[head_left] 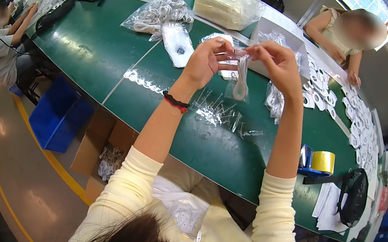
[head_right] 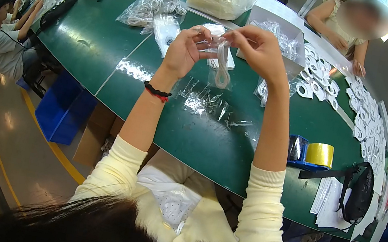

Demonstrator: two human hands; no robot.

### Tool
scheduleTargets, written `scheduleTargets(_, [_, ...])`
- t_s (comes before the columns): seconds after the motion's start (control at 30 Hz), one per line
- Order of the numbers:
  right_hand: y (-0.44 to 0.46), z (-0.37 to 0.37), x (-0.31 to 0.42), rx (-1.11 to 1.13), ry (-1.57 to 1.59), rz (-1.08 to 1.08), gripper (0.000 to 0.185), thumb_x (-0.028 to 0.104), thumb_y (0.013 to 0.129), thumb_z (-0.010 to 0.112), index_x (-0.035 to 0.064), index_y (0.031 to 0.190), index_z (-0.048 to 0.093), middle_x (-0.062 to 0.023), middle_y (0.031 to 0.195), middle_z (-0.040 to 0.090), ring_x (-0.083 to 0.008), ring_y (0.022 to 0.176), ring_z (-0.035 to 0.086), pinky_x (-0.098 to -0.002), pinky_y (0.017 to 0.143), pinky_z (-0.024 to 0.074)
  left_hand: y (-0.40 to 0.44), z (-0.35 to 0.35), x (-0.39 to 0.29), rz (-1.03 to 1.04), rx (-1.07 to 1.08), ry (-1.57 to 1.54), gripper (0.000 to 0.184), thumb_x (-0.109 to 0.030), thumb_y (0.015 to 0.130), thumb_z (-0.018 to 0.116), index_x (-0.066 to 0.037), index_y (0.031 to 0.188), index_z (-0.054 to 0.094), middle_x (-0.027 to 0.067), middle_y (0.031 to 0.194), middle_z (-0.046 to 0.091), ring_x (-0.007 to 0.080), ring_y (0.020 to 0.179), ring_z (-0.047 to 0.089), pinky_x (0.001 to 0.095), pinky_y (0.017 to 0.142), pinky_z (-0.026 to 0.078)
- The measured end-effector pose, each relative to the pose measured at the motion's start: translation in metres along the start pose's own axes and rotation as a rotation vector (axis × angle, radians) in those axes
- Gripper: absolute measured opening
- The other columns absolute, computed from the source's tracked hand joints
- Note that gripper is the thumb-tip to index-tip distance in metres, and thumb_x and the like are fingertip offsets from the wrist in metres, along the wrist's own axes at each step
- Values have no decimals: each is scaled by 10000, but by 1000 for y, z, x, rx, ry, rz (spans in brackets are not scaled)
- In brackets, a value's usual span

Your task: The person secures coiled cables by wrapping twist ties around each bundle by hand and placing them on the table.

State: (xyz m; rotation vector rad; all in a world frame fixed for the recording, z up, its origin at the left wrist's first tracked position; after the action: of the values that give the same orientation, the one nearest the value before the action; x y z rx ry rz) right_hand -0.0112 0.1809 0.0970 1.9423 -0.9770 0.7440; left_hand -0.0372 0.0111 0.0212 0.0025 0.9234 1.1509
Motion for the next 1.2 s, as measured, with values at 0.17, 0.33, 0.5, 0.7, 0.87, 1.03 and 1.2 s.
scheduleTargets(0.17, [0,0,1,-12,45,46,155,46,868,642,-32,997,678,-89,958,684,-151,909,645,-273,897,501,-1,6,1,29,-99,315,156,-104,921,596,-10,1031,538,103,1021,634,201,937,645,373,854,553])
scheduleTargets(0.33, [0,1,-2,7,158,13,231,62,849,666,-13,1067,652,-91,964,682,-156,907,646,-275,897,506,0,1,2,60,-149,207,159,-26,894,610,-3,1032,535,117,1014,651,192,934,651,370,849,564])
scheduleTargets(0.5, [-7,26,-10,192,-54,156,400,202,839,683,34,1181,563,-80,895,675,-127,860,647,-261,777,534,-2,-7,-5,188,-340,132,173,-10,893,603,6,1036,507,145,992,664,211,938,654,382,842,565])
scheduleTargets(0.7, [-1,17,-27,179,85,427,312,247,864,656,4,1055,611,-57,866,681,-92,859,642,-204,667,497,-2,-5,-7,304,-418,190,311,-60,897,612,-10,1150,437,149,1132,552,224,1028,619,373,909,527])
scheduleTargets(0.87, [-3,-34,-71,-584,457,300,309,217,884,642,-34,1062,618,-73,894,671,-99,918,624,-201,717,490,-1,-16,-5,237,-474,322,350,-155,920,602,-16,1183,418,137,1160,523,233,1053,602,347,930,483])
scheduleTargets(1.03, [-18,-63,-67,-421,-385,521,497,274,756,772,-53,1093,609,-161,867,675,-186,802,688,-305,679,561,-1,-15,-1,160,-482,378,348,-196,933,590,-11,1178,429,118,1110,566,229,1033,609,320,898,468])
scheduleTargets(1.2, [-31,-36,-91,115,-904,856,539,306,665,823,-71,993,620,-208,817,678,-268,561,672,-358,541,566,-2,-21,4,79,-493,419,327,-184,905,613,-21,1146,463,92,1049,585,180,949,621,274,824,465])
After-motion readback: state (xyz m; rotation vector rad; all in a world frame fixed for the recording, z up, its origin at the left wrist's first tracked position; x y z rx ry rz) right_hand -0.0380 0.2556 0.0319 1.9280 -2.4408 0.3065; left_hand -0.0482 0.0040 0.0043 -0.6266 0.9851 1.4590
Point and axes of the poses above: each hand's wrist, its own y-axis towards the middle knuckle, its own z-axis out of the palm, x = y × z, the point moved 4 cm from there along y, towards the middle knuckle
